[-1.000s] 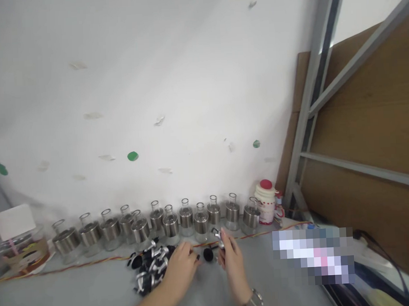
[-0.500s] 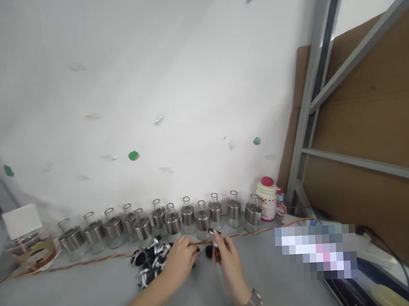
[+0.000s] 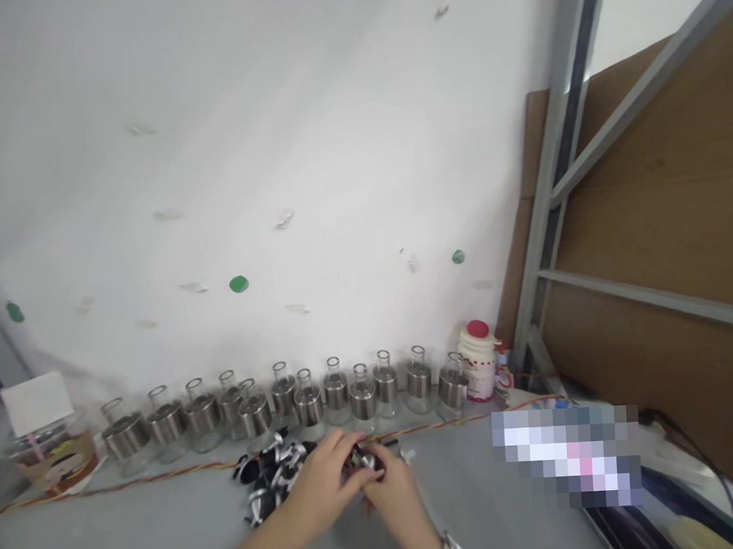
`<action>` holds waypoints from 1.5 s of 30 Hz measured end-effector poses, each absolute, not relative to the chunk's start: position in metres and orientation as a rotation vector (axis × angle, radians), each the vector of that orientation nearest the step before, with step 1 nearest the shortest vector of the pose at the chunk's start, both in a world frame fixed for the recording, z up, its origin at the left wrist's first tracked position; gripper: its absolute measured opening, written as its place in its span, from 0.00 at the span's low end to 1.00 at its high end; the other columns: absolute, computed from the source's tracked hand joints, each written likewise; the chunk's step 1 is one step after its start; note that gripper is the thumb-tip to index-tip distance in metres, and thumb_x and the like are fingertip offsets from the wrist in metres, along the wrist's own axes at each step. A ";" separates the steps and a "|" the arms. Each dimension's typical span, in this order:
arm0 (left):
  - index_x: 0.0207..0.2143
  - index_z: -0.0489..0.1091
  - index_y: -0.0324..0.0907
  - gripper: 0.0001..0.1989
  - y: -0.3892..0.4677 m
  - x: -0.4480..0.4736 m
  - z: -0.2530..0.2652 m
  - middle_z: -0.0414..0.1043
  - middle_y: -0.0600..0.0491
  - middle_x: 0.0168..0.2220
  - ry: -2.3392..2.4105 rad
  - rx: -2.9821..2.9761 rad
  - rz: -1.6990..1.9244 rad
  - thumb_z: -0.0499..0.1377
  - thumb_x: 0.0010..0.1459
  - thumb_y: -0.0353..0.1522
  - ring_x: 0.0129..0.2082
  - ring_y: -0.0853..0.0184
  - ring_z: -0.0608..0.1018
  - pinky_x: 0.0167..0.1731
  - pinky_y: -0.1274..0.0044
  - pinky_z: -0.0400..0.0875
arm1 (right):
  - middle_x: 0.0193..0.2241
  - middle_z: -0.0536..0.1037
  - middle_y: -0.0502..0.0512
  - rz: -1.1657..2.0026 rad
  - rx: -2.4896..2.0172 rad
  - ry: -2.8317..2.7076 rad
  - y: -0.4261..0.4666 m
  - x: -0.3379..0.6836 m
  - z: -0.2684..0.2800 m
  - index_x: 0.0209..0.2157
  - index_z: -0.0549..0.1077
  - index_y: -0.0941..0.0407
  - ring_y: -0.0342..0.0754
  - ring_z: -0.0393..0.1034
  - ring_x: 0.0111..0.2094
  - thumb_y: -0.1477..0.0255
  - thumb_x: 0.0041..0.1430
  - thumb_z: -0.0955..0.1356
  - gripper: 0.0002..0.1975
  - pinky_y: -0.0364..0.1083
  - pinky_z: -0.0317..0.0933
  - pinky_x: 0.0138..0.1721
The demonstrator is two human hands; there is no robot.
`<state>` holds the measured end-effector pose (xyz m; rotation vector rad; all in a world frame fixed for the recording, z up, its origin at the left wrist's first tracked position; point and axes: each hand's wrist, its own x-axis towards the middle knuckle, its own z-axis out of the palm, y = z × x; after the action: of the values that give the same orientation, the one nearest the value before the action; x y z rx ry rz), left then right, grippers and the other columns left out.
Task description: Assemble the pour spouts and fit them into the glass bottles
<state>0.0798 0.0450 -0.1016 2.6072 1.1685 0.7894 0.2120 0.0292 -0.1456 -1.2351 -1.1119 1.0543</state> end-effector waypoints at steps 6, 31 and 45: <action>0.34 0.70 0.38 0.13 0.051 0.081 -0.122 0.72 0.45 0.33 1.216 2.701 0.644 0.46 0.59 0.29 0.36 0.58 0.74 0.37 0.67 0.68 | 0.12 0.72 0.47 1.044 -1.312 -1.234 0.022 0.208 -0.154 0.23 0.72 0.56 0.43 0.63 0.12 0.69 0.42 0.66 0.06 0.40 0.55 0.15; 0.45 0.68 0.39 0.17 0.082 0.095 -0.135 0.72 0.47 0.40 1.308 2.438 0.889 0.49 0.54 0.23 0.43 0.61 0.71 0.45 0.68 0.64 | 0.10 0.58 0.41 0.903 -1.205 -0.815 0.029 0.223 -0.132 0.40 0.70 0.60 0.41 0.52 0.13 0.48 0.42 0.65 0.32 0.42 0.47 0.15; 0.33 0.62 0.42 0.10 0.028 0.072 -0.123 0.69 0.52 0.31 1.253 2.604 0.881 0.42 0.62 0.29 0.32 0.66 0.72 0.31 0.76 0.66 | 0.05 0.56 0.36 1.275 -1.100 -0.937 0.021 0.195 -0.139 0.40 0.63 0.57 0.37 0.46 0.07 0.46 0.39 0.66 0.33 0.37 0.44 0.10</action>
<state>0.0716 0.0285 -0.1231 2.6045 1.2531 0.8811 0.1948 0.0205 -0.1388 -1.1005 -0.9371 1.2747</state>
